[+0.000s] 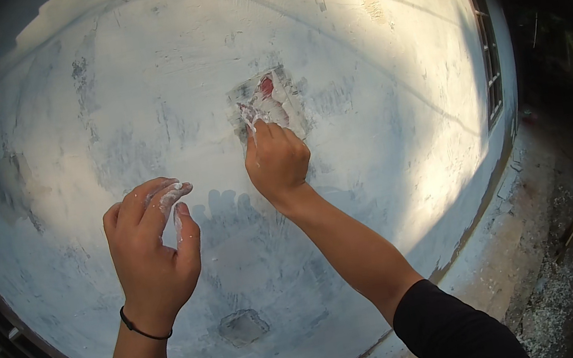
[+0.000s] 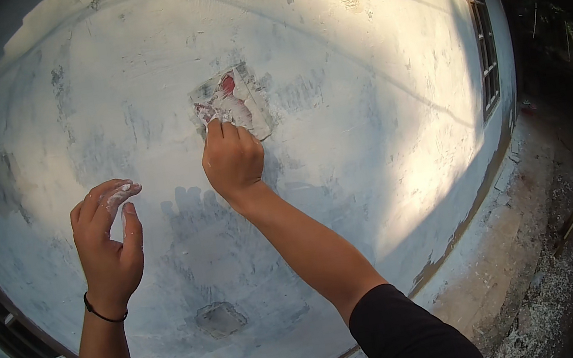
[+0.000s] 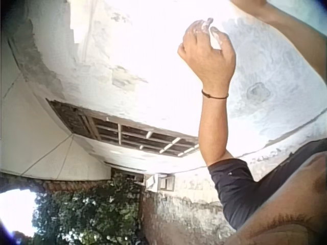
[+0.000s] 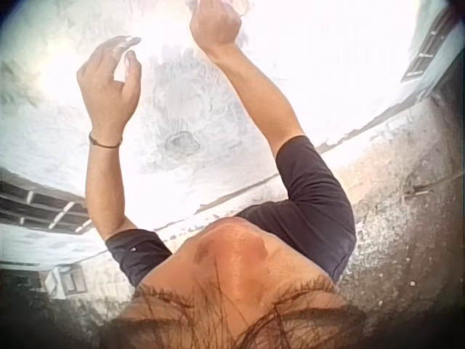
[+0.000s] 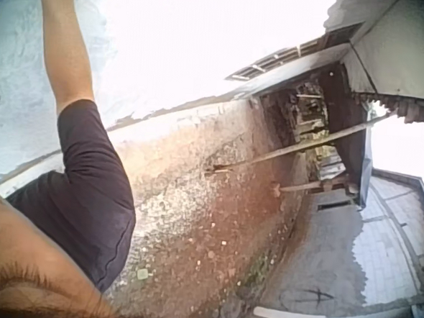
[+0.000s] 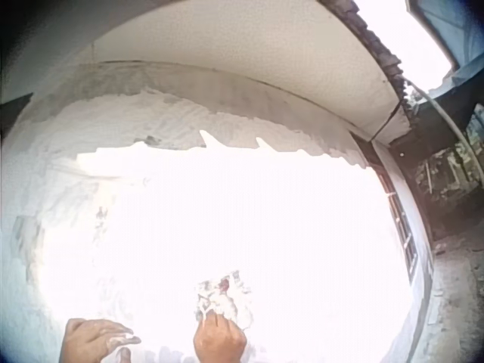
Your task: The person applies wall putty to an exterior house wall using a putty knife to scoop the putty from a putty tray and spread it onto the wall.
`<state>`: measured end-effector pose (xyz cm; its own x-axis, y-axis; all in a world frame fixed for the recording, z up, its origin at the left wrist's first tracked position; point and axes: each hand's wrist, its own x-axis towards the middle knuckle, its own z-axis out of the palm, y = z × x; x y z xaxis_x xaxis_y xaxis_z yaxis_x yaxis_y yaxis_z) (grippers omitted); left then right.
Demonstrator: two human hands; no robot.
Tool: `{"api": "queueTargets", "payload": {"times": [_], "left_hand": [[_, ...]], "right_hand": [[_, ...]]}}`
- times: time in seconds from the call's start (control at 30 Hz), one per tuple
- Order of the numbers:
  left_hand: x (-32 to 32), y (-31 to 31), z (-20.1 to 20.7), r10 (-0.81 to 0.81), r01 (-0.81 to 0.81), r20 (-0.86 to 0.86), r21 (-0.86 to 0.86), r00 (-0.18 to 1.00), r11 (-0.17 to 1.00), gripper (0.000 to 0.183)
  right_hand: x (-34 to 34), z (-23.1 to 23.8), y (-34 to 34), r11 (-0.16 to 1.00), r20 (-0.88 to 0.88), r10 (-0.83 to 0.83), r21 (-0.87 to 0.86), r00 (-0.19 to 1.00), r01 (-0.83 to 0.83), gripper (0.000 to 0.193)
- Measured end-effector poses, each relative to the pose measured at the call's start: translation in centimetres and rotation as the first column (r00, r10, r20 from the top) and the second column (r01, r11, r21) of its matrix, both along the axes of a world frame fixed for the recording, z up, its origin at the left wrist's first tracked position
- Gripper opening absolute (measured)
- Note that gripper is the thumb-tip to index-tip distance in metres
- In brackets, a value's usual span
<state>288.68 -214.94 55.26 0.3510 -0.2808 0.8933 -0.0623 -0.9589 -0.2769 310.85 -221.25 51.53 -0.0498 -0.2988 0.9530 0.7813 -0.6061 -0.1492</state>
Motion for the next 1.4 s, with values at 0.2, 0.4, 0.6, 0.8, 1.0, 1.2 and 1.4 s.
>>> {"api": "queueTargets", "payload": {"times": [0.2, 0.4, 0.6, 0.8, 1.0, 1.2, 1.4], "left_hand": [[-2.2, 1.8, -0.3, 0.026, -0.027, 0.039, 0.004, 0.999, 1.0, 0.02], [-1.5, 1.0, 0.1, -0.012, 0.012, 0.029, 0.0, 1.0, 1.0, 0.02], [0.4, -1.0, 0.2, -0.029, 0.029, -0.003, 0.013, 1.0, 0.999, 0.02], [3.3, -2.7, 0.5, -0.08, 0.078, 0.026, 0.055, 0.996, 0.995, 0.019], [3.6, -3.1, 0.3, -0.053, 0.051, 0.026, 0.064, 0.998, 0.997, 0.019], [1.6, -2.0, -0.1, -0.001, 0.001, -0.03, 0.032, 1.0, 0.999, 0.021], [1.1, 0.0, -0.3, -0.033, 0.032, 0.025, 0.051, 0.999, 0.998, 0.019]], "right_hand": [[-4.1, -0.3, 4.4, 0.997, 0.032, 0.078, -0.008, 0.996, -0.078, 0.003], [-6.2, -0.5, 0.9, 0.949, 0.131, 0.308, 0.025, 0.942, -0.314, 0.005], [-3.4, -1.3, -7.2, 0.672, -0.033, 0.731, 0.206, 0.681, -0.711, 0.01], [0.7, -1.0, -12.9, 0.712, -0.151, 0.681, 0.365, 0.717, -0.6, 0.016], [2.5, 0.4, -11.5, 0.856, 0.016, 0.495, 0.166, 0.869, -0.49, 0.01], [2.7, -0.5, -9.5, 0.94, 0.138, 0.302, 0.12, 0.943, -0.319, 0.008], [1.7, -1.2, -6.8, 0.966, 0.122, 0.25, 0.042, 0.961, -0.256, 0.015]]}}
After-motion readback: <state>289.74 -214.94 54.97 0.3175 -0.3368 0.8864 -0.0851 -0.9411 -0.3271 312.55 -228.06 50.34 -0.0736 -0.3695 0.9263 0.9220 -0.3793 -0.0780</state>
